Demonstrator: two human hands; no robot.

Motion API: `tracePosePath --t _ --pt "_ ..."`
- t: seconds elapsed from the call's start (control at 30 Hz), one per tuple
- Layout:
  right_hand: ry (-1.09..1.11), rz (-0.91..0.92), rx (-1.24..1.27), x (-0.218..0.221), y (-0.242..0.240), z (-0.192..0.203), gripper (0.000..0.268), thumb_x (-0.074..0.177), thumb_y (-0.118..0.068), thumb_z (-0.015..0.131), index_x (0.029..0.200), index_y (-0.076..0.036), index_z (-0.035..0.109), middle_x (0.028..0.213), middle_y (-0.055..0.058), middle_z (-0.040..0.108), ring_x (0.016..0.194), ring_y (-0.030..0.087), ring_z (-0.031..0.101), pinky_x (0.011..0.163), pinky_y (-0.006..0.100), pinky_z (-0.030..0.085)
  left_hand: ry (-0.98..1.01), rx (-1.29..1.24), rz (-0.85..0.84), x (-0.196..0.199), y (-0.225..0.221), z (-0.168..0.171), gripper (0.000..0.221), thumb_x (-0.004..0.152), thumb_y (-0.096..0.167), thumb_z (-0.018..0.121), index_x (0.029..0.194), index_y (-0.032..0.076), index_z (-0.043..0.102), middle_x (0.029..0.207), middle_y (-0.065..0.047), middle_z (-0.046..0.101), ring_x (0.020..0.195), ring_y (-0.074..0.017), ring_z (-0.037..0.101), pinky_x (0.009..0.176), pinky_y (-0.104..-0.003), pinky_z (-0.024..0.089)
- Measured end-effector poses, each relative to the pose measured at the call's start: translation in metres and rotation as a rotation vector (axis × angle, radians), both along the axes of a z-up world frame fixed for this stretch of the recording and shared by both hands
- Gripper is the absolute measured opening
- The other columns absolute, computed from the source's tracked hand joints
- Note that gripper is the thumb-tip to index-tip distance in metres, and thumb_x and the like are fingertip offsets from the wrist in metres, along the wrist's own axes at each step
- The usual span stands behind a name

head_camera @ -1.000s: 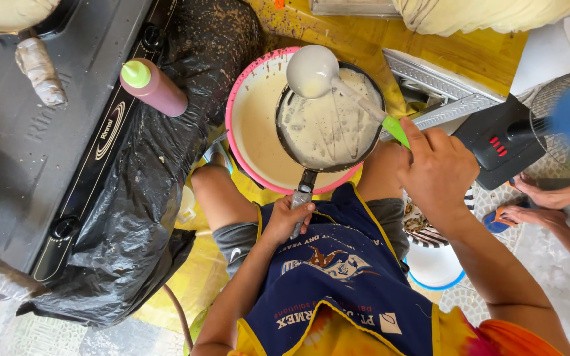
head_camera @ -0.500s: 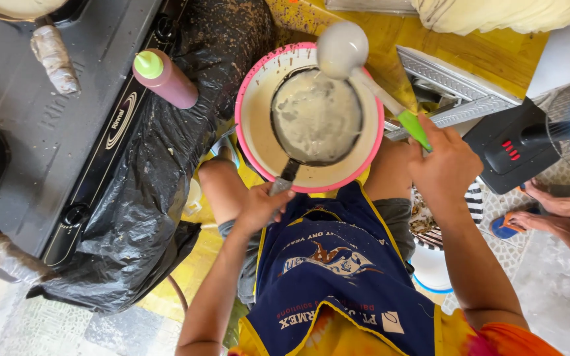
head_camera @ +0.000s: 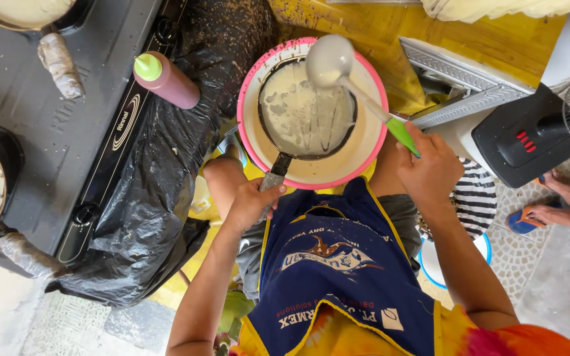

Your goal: Cooking crepes by pouring batter into pans and swirling them over a stove to coat the surface

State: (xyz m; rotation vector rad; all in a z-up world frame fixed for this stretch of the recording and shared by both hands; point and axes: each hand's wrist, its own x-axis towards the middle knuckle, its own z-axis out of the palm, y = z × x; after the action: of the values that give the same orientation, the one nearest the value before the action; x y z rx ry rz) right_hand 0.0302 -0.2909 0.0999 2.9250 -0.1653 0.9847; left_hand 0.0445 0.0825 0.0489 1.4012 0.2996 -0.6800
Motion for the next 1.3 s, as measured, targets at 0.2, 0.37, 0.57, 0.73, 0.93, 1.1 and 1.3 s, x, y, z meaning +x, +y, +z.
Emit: tracePosePath --t 0.2,0.37,0.57,0.73,0.93,1.1,1.3 --pt "-0.027 0.002 0.008 0.005 0.007 -0.001 0.041 0.084 -0.039 0.086 0.125 -0.036 0.08 0.092 -0.009 0.068 0.076 0.014 0.071 0.07 0.023 0.055 0.024 -0.048 0.017 -0.003 -0.003 -0.003 0.034 0.086 0.021 0.087 0.082 -0.003 0.064 0.052 -0.013 0.059 0.032 -0.0188 0.057 0.03 -0.027 0.046" --pt "-0.122 0.06 -0.132 0.007 0.009 -0.002 0.034 0.089 -0.03 0.081 0.122 -0.032 0.081 0.096 -0.006 0.066 0.075 0.017 0.067 0.071 0.025 0.054 0.016 -0.06 0.03 -0.002 -0.004 -0.008 0.034 0.087 0.022 0.086 0.08 -0.003 0.064 0.052 -0.013 0.058 0.032 -0.0191 0.057 0.03 -0.028 0.046" --pt "-0.149 0.034 -0.13 0.008 0.011 -0.008 0.03 0.095 -0.031 0.075 0.125 -0.032 0.079 0.097 -0.005 0.065 0.076 0.016 0.066 0.068 0.024 0.053 0.017 -0.074 0.042 -0.004 -0.005 -0.005 0.034 0.087 0.021 0.086 0.079 -0.003 0.064 0.051 -0.013 0.058 0.031 -0.019 0.056 0.03 -0.028 0.045" --pt "-0.082 0.012 -0.09 0.001 0.018 -0.009 0.029 0.094 -0.037 0.076 0.123 -0.035 0.079 0.095 -0.009 0.066 0.077 0.013 0.068 0.07 0.022 0.053 0.017 -0.074 0.04 -0.002 -0.007 -0.003 0.034 0.086 0.021 0.087 0.08 -0.003 0.064 0.051 -0.014 0.058 0.031 -0.0191 0.056 0.03 -0.028 0.045" --pt "-0.022 -0.01 -0.004 0.001 0.011 -0.003 0.033 0.093 -0.031 0.081 0.125 -0.027 0.08 0.095 -0.003 0.069 0.077 0.019 0.07 0.068 0.027 0.056 -0.03 0.109 0.0 0.007 0.003 0.01 0.036 0.086 0.025 0.087 0.076 -0.002 0.064 0.048 -0.013 0.058 0.032 -0.0205 0.057 0.032 -0.029 0.046" --pt "0.138 -0.079 0.046 -0.013 -0.013 -0.026 0.04 0.09 -0.035 0.079 0.129 -0.026 0.078 0.094 0.004 0.067 0.07 0.031 0.07 0.062 0.044 0.059 -0.794 1.049 -0.225 0.014 0.023 0.05 0.049 0.082 0.046 0.084 0.083 -0.002 0.072 0.06 -0.026 0.063 0.058 -0.0469 0.069 0.056 -0.055 0.059" --pt "0.474 -0.12 -0.07 -0.03 0.002 -0.053 0.021 0.088 -0.043 0.065 0.098 -0.027 0.075 0.081 0.001 0.06 0.064 0.028 0.069 0.058 0.041 0.057 -1.574 1.737 -0.094 0.008 0.029 0.034 0.021 0.091 0.024 0.05 0.071 0.018 0.051 0.062 0.0 0.042 0.045 -0.0171 0.05 0.042 -0.031 0.043"
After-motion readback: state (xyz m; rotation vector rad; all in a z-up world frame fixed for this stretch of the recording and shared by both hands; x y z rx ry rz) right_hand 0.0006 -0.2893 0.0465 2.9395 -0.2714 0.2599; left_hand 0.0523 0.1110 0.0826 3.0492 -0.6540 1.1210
